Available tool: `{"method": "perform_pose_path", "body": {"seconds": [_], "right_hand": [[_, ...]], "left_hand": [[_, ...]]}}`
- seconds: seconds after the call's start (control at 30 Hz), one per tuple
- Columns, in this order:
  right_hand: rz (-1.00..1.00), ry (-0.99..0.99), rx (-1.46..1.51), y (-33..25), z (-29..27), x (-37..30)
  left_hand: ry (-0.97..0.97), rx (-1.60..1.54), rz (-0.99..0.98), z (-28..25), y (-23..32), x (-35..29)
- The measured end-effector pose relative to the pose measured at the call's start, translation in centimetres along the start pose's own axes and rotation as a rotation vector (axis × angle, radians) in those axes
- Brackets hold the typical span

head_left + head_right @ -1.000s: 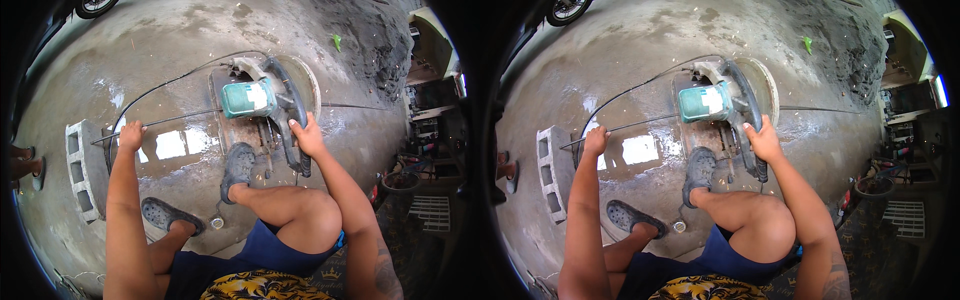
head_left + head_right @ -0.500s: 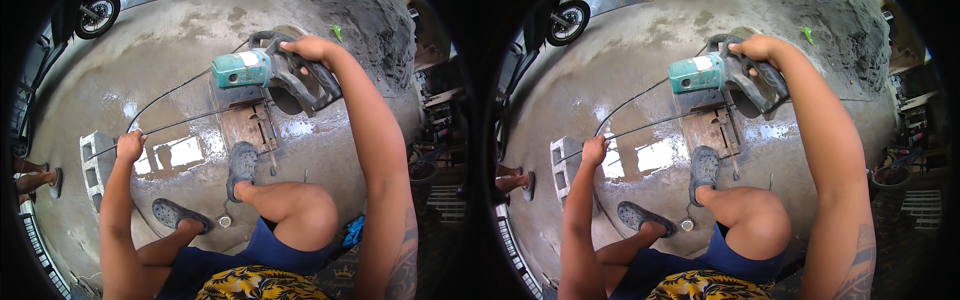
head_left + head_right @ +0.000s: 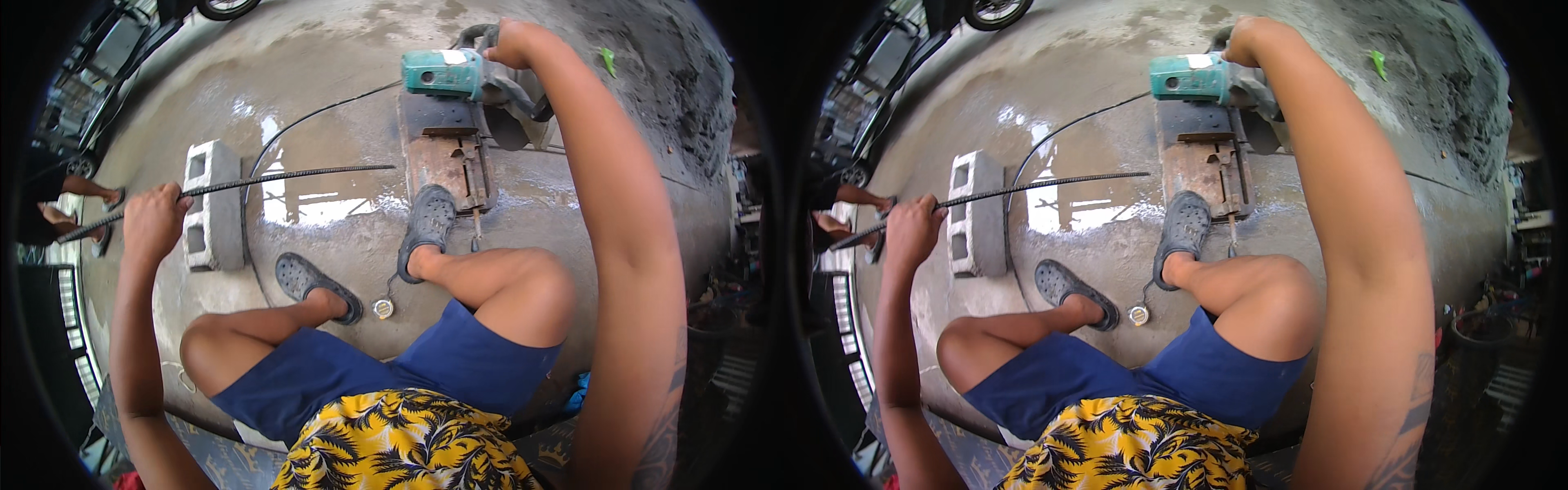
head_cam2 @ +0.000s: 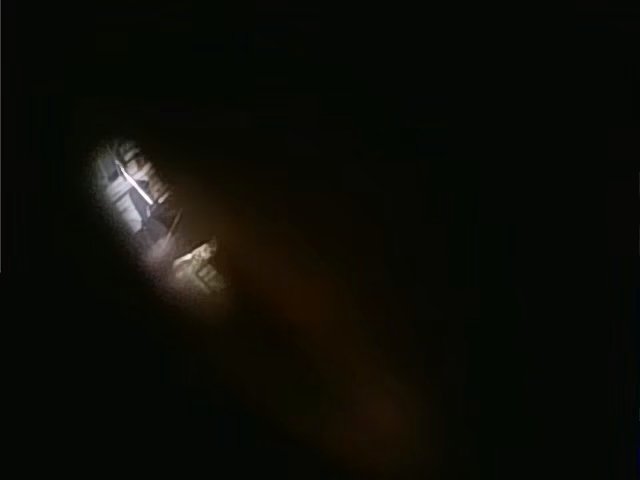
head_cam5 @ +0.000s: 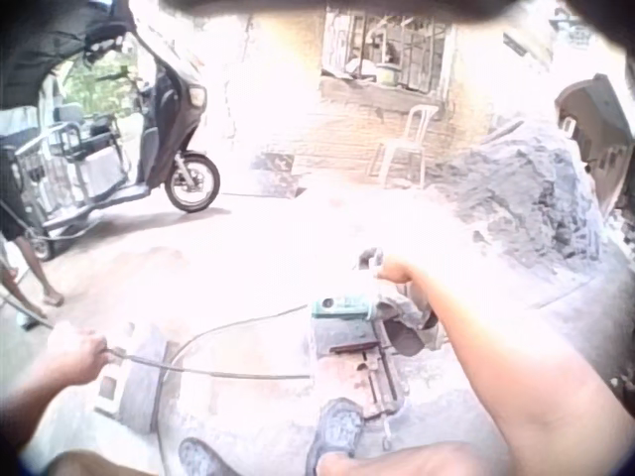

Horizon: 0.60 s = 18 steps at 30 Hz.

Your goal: The person measures metal rods with a tape measure and cuts them to length using a handheld angle grinder. The cut pieces are placed on the floor and later gathered into a bundle.

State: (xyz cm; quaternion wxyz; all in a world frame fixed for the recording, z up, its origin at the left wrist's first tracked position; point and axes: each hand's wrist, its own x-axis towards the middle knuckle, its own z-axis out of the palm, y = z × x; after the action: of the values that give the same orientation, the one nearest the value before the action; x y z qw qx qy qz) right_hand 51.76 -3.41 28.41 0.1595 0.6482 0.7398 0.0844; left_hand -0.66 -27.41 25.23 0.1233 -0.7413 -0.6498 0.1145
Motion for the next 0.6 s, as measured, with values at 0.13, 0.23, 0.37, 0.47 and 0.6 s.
{"method": "perform_pose_path", "body": {"seconds": [0.13, 0.23, 0.37, 0.47, 0.6], "right_hand": [[-0.103, 0.682, 0.231, -7.8, 2.1, -5.7], [-0.194, 0.647, 0.742, -19.1, 8.1, -14.4], [-0.510, -0.409, 0.483, -29.6, 24.5, -26.1], [-0.540, -0.472, 0.378, -34.1, 29.9, -32.9], [-0.444, -0.613, 0.289, -35.3, 40.6, -35.8]], "left_hand": [[-0.053, 0.065, 0.015, -5.0, 0.5, -3.5], [-0.181, 0.047, -0.128, -5.5, 0.2, -6.7], [-0.301, -0.041, -0.293, -1.0, -1.9, -9.4], [-0.302, -0.142, -0.440, 1.5, -3.7, -12.9], [-0.112, -0.382, -0.499, 2.0, -3.6, -10.3]]}}
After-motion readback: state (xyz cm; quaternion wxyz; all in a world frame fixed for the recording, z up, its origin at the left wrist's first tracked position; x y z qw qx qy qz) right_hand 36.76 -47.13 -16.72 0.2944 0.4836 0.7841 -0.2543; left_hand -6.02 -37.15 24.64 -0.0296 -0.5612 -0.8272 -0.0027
